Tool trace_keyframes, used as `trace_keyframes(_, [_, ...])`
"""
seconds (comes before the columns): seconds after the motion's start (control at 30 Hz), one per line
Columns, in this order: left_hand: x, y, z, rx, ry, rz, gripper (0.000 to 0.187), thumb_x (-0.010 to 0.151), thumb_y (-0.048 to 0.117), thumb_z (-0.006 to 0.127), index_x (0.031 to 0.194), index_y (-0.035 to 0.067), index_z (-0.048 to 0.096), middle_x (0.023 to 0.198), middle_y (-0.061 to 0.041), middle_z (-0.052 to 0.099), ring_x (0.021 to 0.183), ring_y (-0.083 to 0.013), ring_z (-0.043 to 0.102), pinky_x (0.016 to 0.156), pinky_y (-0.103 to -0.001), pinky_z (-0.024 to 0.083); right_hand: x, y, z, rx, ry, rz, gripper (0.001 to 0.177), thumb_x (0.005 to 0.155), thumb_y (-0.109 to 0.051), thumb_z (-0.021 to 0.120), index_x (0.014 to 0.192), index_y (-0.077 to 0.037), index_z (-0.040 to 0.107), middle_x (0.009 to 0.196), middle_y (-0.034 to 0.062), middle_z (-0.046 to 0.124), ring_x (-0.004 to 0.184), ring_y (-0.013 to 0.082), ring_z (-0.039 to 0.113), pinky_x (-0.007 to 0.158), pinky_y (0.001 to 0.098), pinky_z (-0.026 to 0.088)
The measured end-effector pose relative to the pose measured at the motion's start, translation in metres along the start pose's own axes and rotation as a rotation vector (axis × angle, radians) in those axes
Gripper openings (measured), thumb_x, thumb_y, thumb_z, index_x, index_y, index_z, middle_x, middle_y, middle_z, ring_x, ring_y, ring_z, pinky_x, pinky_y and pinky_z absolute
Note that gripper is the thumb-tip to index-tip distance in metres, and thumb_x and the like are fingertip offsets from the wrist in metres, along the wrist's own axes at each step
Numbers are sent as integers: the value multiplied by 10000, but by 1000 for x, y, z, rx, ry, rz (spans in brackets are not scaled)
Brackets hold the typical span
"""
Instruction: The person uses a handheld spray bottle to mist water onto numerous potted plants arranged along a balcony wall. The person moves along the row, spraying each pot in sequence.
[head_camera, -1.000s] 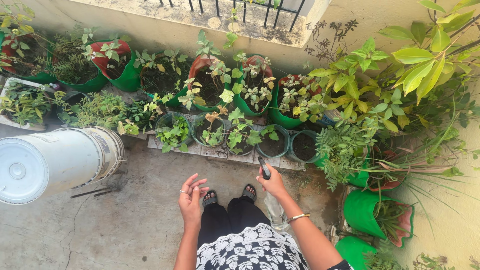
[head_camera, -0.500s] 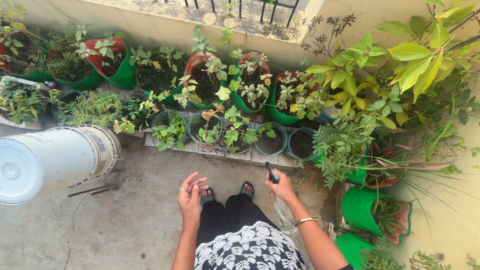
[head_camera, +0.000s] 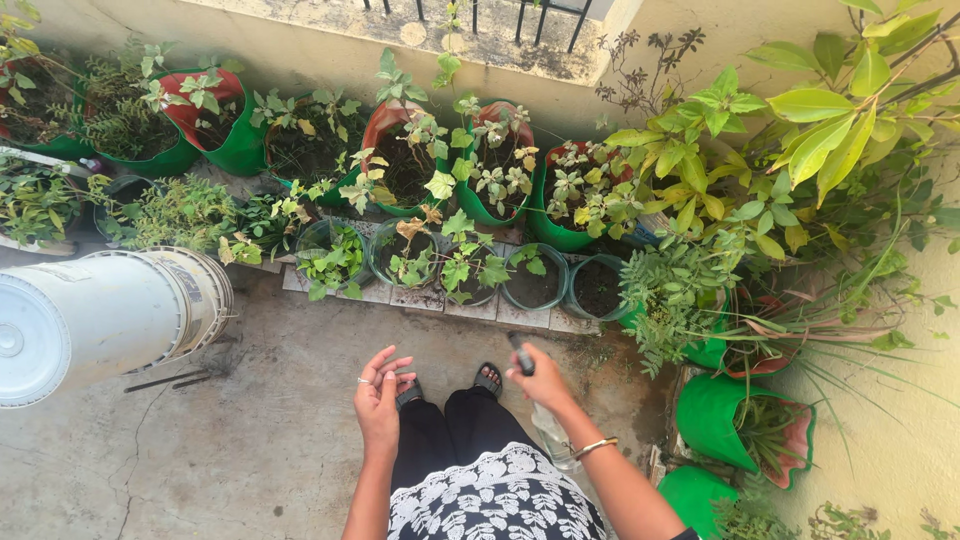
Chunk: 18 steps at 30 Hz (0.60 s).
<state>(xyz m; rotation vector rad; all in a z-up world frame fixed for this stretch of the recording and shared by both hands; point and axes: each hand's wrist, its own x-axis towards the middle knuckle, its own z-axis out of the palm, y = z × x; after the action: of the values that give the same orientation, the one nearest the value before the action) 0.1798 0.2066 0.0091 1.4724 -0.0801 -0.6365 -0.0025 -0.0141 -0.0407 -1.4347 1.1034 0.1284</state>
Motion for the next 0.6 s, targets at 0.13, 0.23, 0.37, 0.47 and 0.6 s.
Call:
trace_keyframes(0.13, [-3,-1,0,8,7,12,357,1036,50,457,1374,22,568,1156,-131,725,895,-137,697,808,-279,552,6,12,18,-255,-31,-147,200,812,-119,786,955,-113,646,734,8,663,650,175,678,584,338,535])
trace_keyframes(0.23, [-9,-1,-4,21,22,10,356,1035,47,455,1371,19,572,1150,-132,729,895,-135,698,806,-277,549,8,13,27,-374,-3,-172,161,820,-143,772,957,-120,691,785,71,724,746,229,708,703,389,535])
trace_keyframes(0.37, [-14,-2,-9,13,43,6,357,1034,47,452,1371,14,567,1153,-129,729,900,-124,690,814,-275,553,-3,-10,29,-145,-87,-216,308,739,-151,746,1020,-185,625,882,34,748,845,240,741,736,387,571])
trace_keyframes(0.47, [-16,-3,-12,-8,48,5,355,1033,46,456,1369,7,565,1149,-133,729,895,-124,689,809,-280,555,-7,-23,42,-350,5,-276,187,796,-142,730,971,-136,665,879,57,747,878,288,724,772,416,538])
trace_keyframes(0.6, [-13,2,-19,-24,53,16,352,1036,51,461,1368,2,568,1144,-134,729,899,-126,688,812,-283,561,-8,-43,53,-447,-27,-184,259,828,-175,756,1040,-110,624,864,112,706,884,335,696,777,448,513])
